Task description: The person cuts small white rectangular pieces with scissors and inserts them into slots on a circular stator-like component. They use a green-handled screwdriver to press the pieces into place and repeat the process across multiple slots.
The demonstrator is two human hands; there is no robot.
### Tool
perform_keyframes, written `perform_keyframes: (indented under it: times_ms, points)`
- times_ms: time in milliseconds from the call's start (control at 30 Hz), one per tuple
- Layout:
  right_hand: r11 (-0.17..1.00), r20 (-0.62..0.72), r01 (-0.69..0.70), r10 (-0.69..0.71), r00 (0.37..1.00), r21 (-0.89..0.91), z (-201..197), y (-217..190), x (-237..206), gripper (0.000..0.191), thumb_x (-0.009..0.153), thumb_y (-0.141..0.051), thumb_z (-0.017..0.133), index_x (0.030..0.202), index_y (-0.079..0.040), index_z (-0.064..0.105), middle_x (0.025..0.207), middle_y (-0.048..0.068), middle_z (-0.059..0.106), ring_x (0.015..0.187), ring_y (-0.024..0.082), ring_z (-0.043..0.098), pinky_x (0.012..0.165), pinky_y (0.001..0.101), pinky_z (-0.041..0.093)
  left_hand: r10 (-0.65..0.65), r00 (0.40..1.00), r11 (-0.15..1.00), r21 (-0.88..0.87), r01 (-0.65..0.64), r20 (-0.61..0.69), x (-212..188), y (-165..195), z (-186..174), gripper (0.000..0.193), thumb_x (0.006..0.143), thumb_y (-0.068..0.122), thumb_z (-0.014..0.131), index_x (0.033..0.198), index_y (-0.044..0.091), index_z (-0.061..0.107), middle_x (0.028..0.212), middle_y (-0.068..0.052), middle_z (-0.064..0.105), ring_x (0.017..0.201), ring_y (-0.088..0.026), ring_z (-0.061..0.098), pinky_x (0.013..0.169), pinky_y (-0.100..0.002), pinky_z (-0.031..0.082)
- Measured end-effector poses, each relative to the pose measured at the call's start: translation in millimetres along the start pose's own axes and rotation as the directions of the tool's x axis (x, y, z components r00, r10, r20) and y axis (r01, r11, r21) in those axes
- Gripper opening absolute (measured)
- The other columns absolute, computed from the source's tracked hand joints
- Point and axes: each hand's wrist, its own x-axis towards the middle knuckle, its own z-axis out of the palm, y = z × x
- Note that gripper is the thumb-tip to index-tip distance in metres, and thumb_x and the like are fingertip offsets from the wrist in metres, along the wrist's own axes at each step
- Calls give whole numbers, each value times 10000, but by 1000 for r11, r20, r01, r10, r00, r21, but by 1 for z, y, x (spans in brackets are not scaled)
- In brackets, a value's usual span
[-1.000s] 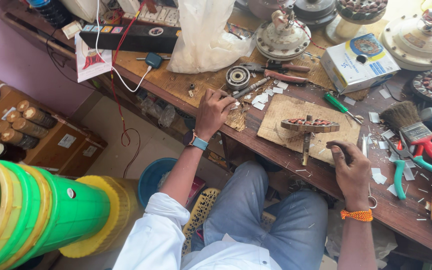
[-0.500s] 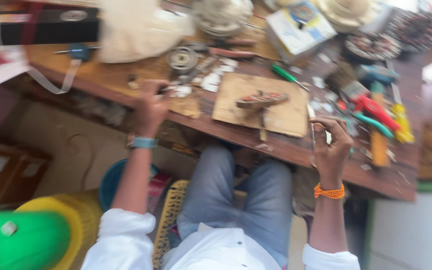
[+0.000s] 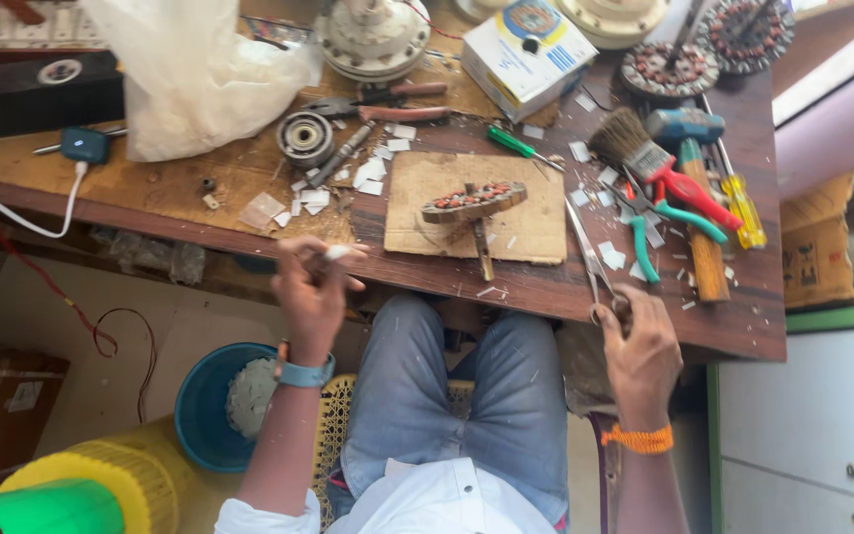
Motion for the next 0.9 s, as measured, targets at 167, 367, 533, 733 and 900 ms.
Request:
perform_keyframes:
  times_ms: [167, 367, 533, 733, 900]
  points:
    - [997, 84, -7, 14, 996, -78, -17, 9, -21, 408, 911, -256, 777, 1299, -189, 668, 1081, 71, 724, 927, 276, 714, 803, 429, 551, -79, 992, 978, 200, 59, 95, -17, 16, 14, 256, 972, 96, 694, 1197, 36, 589, 1058, -106, 783, 908, -157, 784, 600, -248, 649]
    - [937, 314, -347, 344, 885, -48, -14, 33, -23, 785, 820, -190, 834, 1519, -265, 484, 1160, 156, 711, 985, 291, 694, 796, 430, 570, -286, 958, 917, 291, 272, 7, -44, 21, 19, 108, 986, 90, 652, 1066, 33, 698, 914, -64, 791, 811, -128, 795, 563, -246, 636]
    - [491, 428, -494, 250, 869, 717, -1, 52, -46, 690, 838, -63, 745, 1490, -88, 518, 1041, 148, 740, 891, 155, 673, 754, 283, 532, -295, 955, 923, 248, 293, -30, -71, 30, 26, 117, 991, 102, 635, 1032, 27, 715, 937, -59, 797, 788, -123, 788, 545, -238, 630]
    - [160, 565, -569, 73, 822, 807, 31, 36, -85, 467, 854, -17, 766, 1284, 22, 590, 957, 101, 675, 804, 140, 607, 641, 288, 501, -503, 847, 804, -264, 532, 174, -83, 41, 43, 116, 979, 106, 667, 1056, 41, 725, 942, -43, 794, 952, -142, 793, 545, -222, 599]
    - [298, 657, -632, 22, 754, 715, 44, 6, -103, 353, 854, -76, 750, 1156, 9, 587, 914, 90, 662, 783, 142, 613, 642, 294, 516, -480, 783, 772, -233, 592, 396, -83, 46, 66, 159, 976, 78, 723, 1096, -13, 773, 1236, 20, 653, 978, -108, 678, 689, -216, 593]
